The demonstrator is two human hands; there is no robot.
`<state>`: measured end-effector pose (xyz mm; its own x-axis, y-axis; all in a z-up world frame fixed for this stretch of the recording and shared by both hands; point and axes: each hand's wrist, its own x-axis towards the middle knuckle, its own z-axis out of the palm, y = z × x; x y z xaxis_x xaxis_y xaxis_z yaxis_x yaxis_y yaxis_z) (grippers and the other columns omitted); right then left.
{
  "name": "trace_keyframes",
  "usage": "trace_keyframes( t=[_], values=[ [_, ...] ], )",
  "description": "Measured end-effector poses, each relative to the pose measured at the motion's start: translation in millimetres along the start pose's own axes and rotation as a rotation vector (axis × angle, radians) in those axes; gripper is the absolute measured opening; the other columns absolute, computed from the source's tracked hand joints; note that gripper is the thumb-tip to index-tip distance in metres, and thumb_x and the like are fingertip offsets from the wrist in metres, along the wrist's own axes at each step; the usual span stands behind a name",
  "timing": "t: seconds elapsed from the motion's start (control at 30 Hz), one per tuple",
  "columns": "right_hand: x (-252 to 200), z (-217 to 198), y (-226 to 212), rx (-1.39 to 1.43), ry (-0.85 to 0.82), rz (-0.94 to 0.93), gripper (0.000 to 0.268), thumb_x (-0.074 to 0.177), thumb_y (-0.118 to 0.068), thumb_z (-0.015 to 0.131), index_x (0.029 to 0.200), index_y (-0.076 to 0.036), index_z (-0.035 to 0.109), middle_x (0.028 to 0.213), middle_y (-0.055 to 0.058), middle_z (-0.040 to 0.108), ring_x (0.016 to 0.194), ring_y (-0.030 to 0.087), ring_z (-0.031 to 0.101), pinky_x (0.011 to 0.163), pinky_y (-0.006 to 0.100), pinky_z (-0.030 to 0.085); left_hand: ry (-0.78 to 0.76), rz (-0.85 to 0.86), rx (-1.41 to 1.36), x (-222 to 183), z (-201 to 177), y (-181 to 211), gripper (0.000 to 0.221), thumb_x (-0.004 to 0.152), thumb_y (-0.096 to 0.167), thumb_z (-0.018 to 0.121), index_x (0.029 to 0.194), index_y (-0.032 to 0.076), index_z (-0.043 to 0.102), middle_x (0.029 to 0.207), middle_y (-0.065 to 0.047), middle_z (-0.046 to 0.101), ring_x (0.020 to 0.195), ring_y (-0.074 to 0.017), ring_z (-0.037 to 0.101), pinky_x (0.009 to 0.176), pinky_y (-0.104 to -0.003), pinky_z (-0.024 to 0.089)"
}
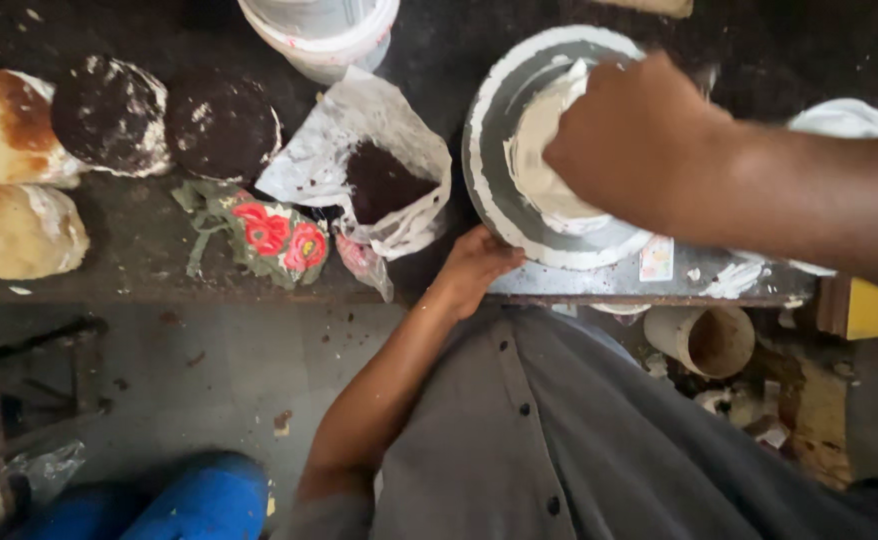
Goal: The person applies white frosting to a chocolate cake layer on a rotating stand using a metal spatula, then spreads more frosting across the top and sides.
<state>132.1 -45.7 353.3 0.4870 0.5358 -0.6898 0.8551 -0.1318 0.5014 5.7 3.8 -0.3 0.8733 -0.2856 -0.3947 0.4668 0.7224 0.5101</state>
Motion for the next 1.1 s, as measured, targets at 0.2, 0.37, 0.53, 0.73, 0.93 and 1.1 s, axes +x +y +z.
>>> trace_keyframes(
  t=[0.2, 0.37, 0.53, 0.73, 0.93, 1.1],
  values=[
    [-2, 3, -2, -0.09, 0.098, -0.032, 0.016, 0.075, -0.02, 0.077, 0.089, -0.012, 0.077, 0.101, 0.007, 0.072, 0.104, 0.024, 0.064, 0.078, 0.034, 0.055, -0.016, 0.046, -0.032, -2, 0, -4, 0.029, 0.093, 0.001, 0.07, 0.121, 0.0, 0.062, 0.113, -0.01, 0.07, 0.105, -0.0206, 0.068, 0.097, -0.037, 0.055],
    [-8, 0, 0, -0.008, 0.131, -0.128, 0.007, 0.077, -0.015, 0.076, 0.083, -0.013, 0.076, 0.098, 0.007, 0.072, 0.102, 0.025, 0.065, 0.077, 0.036, 0.056, 0.018, 0.07, -0.121, 5, -6, -7, 0.029, 0.092, 0.0, 0.068, 0.12, 0.001, 0.061, 0.113, -0.008, 0.07, 0.106, -0.02, 0.068, 0.099, -0.037, 0.057],
    [-6, -4, -1, 0.058, 0.02, -0.105, 0.01, 0.075, -0.014, 0.078, 0.084, -0.01, 0.075, 0.095, 0.009, 0.073, 0.1, 0.026, 0.066, 0.073, 0.035, 0.058, 0.043, 0.067, -0.115, 4, -7, -3, 0.031, 0.091, 0.0, 0.068, 0.122, 0.003, 0.061, 0.114, -0.009, 0.07, 0.107, -0.0204, 0.068, 0.098, -0.037, 0.055],
    [-5, -3, 1, 0.013, 0.059, -0.102, 0.01, 0.076, -0.014, 0.077, 0.085, -0.01, 0.075, 0.095, 0.009, 0.072, 0.099, 0.026, 0.066, 0.072, 0.035, 0.058, 0.039, 0.002, -0.014, -3, -2, 11, 0.03, 0.093, 0.001, 0.068, 0.122, 0.001, 0.063, 0.115, -0.01, 0.071, 0.106, -0.0219, 0.068, 0.098, -0.038, 0.055],
    [-2, -3, 4, 0.032, 0.068, -0.099, 0.01, 0.076, -0.015, 0.078, 0.085, -0.011, 0.076, 0.096, 0.008, 0.072, 0.101, 0.027, 0.065, 0.073, 0.036, 0.057, -0.069, -0.07, 0.056, -10, 8, 10, 0.04, 0.09, -0.001, 0.067, 0.128, 0.007, 0.057, 0.116, -0.008, 0.068, 0.106, -0.0199, 0.067, 0.096, -0.037, 0.055],
    [-9, -2, 5, 0.023, 0.018, -0.179, 0.008, 0.08, -0.016, 0.076, 0.085, -0.009, 0.076, 0.094, 0.008, 0.072, 0.1, 0.026, 0.066, 0.074, 0.035, 0.057, -0.068, -0.037, -0.015, -7, 4, 14, 0.036, 0.092, -0.002, 0.067, 0.127, 0.002, 0.058, 0.12, -0.01, 0.069, 0.11, -0.0218, 0.068, 0.1, -0.038, 0.057]
  ],
)
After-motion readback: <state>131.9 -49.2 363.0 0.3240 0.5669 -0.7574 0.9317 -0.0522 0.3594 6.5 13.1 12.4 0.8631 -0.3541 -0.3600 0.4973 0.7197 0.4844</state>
